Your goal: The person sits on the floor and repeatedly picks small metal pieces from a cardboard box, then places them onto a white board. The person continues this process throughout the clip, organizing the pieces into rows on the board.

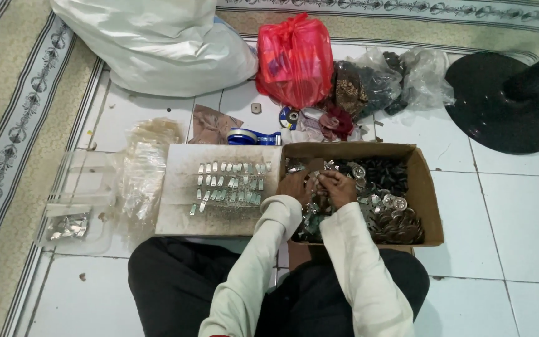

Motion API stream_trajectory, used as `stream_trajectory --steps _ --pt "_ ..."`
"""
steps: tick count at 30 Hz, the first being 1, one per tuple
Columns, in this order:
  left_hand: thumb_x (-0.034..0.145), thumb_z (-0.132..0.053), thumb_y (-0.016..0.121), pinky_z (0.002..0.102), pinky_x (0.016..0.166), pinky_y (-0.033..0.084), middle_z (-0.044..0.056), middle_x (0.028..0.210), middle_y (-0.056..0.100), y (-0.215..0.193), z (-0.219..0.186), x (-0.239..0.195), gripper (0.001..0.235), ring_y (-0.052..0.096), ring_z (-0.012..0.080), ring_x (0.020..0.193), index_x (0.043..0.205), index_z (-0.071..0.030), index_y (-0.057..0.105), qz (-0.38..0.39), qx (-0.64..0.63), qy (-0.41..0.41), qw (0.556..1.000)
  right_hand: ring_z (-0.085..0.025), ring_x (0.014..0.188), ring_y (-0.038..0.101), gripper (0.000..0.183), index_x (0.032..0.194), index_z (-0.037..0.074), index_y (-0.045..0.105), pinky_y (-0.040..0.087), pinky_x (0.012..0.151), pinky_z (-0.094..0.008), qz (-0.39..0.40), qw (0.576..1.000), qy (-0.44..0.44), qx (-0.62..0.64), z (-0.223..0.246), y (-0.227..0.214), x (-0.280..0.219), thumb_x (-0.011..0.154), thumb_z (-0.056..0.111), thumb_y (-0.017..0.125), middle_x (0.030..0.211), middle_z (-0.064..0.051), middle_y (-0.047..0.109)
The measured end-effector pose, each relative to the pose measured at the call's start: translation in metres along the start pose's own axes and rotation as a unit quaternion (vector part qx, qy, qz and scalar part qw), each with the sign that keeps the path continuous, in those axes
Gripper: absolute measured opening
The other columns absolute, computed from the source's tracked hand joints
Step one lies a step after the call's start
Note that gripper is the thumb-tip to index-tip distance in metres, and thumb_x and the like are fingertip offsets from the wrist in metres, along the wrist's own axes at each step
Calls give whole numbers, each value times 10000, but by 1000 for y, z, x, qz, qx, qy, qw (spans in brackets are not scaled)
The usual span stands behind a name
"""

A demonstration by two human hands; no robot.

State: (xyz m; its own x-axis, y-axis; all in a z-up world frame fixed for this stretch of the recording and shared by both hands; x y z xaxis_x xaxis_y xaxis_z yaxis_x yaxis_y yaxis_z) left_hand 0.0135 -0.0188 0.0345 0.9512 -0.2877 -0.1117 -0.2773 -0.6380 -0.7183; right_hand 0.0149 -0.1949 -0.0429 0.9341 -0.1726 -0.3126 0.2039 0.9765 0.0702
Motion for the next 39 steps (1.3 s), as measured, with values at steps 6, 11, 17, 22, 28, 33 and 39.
stream_trajectory --steps 6,11,17,22,28,33,39 --pt "853 -175 806 432 740 652 116 878 792 45 46 37 137 772 348 864 989 -161 813 -132 -88 75 984 -253 855 744 276 1151 44 732 665 707 -424 8 1000 16 -24 34 17 -27 930 193 800 954 -163 759" --pt "895 -129 751 394 674 634 117 849 781 50 57 40 113 768 302 777 1000 -146 790 -169 -139 78 973 -259 828 738 277 1173 36 699 667 680 -403 7 1000 4 -30 6 3 2 952 186 772 959 -156 724" --pt "950 -105 678 396 626 624 97 764 709 42 55 27 79 743 288 681 1023 -89 704 -273 -159 100 943 -346 837 725 334 1286 -25 657 653 667 -455 117 938 -100 -312 -21 13 9 952 -15 656 971 -233 665" --pt "958 -102 701 417 624 639 130 842 699 46 60 27 89 747 334 727 1036 -59 694 -303 -157 105 934 -395 900 734 301 1248 55 691 647 731 -505 180 865 -129 -450 -17 18 1 956 15 632 989 -219 695" --pt "943 -127 715 397 698 646 120 874 743 40 54 22 118 763 319 831 1059 -107 716 -283 -167 96 940 -236 842 724 280 1176 51 710 653 710 -392 78 982 -32 -169 -18 10 11 941 189 773 957 -156 772" --pt "944 -148 710 418 719 641 99 886 774 26 46 18 108 769 308 870 1049 -166 730 -249 -198 76 945 -217 899 745 300 1182 -3 665 664 776 -384 53 997 16 47 14 16 -17 935 117 788 1051 -168 770" --pt "920 -221 734 478 790 625 72 899 786 35 52 20 109 765 327 901 1029 -220 734 -216 -147 38 964 -208 762 762 459 1237 83 642 694 658 -344 62 997 23 28 14 17 -14 834 88 862 923 -45 743"
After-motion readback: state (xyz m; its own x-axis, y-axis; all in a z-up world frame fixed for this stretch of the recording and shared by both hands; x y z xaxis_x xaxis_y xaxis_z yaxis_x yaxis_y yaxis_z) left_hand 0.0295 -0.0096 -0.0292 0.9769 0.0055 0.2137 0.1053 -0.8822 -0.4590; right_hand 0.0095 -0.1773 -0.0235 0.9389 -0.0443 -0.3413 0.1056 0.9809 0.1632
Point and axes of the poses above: each hand's wrist, its own x-axis towards the middle knuckle, its own y-axis out of the palm, z = x × y, the point moved 2 cm from there along x, towards the middle knuckle
